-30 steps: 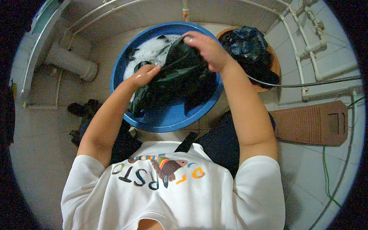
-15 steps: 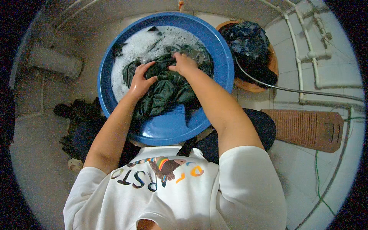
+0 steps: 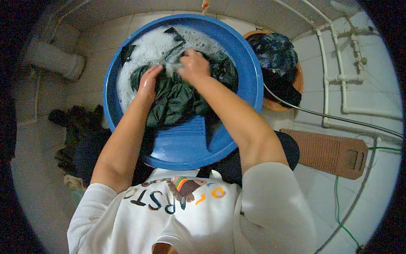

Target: The person sits on the floor and hand-washes a dark green garment in a blue basin filled with soapy water. They repeatedly scrub, squeeze, and agitate the fabric by hand. Towards the end, they pour liquid detergent from a white bottle directly onto the garment.

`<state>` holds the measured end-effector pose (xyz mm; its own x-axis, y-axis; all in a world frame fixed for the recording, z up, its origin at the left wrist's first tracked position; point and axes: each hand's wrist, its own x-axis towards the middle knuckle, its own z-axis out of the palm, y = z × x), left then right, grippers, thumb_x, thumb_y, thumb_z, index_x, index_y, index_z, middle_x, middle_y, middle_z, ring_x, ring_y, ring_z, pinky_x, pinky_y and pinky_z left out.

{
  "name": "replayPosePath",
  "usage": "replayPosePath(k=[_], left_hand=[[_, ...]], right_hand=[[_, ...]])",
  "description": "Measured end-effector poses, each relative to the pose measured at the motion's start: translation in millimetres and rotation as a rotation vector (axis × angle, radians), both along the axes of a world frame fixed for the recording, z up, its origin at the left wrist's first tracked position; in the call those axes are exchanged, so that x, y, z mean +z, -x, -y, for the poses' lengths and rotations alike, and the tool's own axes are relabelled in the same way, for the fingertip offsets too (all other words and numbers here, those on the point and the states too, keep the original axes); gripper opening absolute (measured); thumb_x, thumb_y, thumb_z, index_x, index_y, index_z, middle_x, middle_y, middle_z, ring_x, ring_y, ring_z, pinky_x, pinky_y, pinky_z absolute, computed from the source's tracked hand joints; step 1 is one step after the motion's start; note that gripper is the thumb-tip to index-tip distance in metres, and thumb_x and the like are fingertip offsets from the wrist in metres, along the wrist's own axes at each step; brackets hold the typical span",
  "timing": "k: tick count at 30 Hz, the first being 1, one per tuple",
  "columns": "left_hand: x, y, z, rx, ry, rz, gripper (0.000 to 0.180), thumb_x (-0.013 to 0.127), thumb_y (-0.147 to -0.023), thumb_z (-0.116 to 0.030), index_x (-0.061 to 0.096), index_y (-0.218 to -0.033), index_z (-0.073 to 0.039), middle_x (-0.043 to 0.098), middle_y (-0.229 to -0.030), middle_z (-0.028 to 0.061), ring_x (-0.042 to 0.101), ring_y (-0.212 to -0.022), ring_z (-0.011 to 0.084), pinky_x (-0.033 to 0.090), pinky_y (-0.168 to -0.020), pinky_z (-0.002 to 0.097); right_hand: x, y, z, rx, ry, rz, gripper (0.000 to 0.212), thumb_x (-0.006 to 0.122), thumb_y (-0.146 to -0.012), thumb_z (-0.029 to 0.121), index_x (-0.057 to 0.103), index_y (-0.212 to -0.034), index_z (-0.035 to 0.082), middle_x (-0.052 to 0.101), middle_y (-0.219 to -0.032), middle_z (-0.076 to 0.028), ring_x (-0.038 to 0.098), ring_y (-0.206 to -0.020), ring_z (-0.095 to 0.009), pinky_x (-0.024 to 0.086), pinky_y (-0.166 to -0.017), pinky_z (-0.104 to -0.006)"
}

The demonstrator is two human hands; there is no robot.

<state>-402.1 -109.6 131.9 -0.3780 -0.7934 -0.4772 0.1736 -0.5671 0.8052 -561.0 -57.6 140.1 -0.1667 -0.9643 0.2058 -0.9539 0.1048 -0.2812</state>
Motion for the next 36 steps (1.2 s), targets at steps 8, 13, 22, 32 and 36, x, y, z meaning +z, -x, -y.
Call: replayPosePath(k=[8,13,22,32,36], left_hand=[[29,-12,-12,-0.318,-0.526,-0.641,0.035,0.053,-0.083,-0.037,0.060,-0.081,-0.003,0.060,-0.073,0.0094,0.058,-0.069,0.0205,0.047,-0.070,0.0336],[-52,0,-16,-0.152,0.430,-0.293,0.029,0.049,-0.086,-0.030,0.056,-0.096,-0.004,0.059,-0.094,0.0069,0.056,-0.080,0.0180,0.046,-0.072,0.0317],[-11,-15,-30,-0.172,0.045,-0.108,0.041,0.053,-0.082,-0.035,0.053,-0.107,-0.002,0.059,-0.090,0.0090,0.056,-0.077,0.0160,0.047,-0.068,0.0307],[25,-1,-20,0.268,-0.402,-0.263,0.035,0.055,-0.081,-0.030,0.055,-0.104,-0.003,0.057,-0.104,0.0133,0.055,-0.092,0.0290,0.044,-0.083,0.0399],[-42,-21,6,0.257,-0.403,-0.329,0.027,0.056,-0.080,-0.016,0.055,-0.102,-0.002,0.057,-0.103,0.0125,0.055,-0.093,0.0292,0.044,-0.084,0.0390]], right_hand=[[58,-98,-47,0.314,0.329,0.411,0.018,0.063,-0.067,0.017,0.051,-0.068,0.004,0.052,-0.090,-0.010,0.055,-0.075,-0.028,0.046,-0.062,-0.0369],[23,-73,-23,0.248,0.371,0.372,0.021,0.054,-0.074,0.031,0.061,-0.071,0.011,0.057,-0.078,-0.013,0.056,-0.070,-0.031,0.046,-0.062,-0.0405],[52,-107,-46,0.172,0.203,0.491,0.019,0.055,-0.076,0.026,0.058,-0.067,0.009,0.057,-0.067,-0.014,0.055,-0.061,-0.035,0.044,-0.054,-0.0410],[-31,28,3,-0.170,-0.241,0.713,0.072,0.047,-0.075,0.063,0.045,-0.115,0.002,0.046,-0.118,-0.022,0.047,-0.106,-0.036,0.037,-0.087,-0.0434],[-31,57,-6,-0.201,-0.815,0.360,0.080,0.054,-0.067,0.065,0.050,-0.115,0.000,0.052,-0.113,-0.021,0.050,-0.103,-0.035,0.040,-0.087,-0.0440]])
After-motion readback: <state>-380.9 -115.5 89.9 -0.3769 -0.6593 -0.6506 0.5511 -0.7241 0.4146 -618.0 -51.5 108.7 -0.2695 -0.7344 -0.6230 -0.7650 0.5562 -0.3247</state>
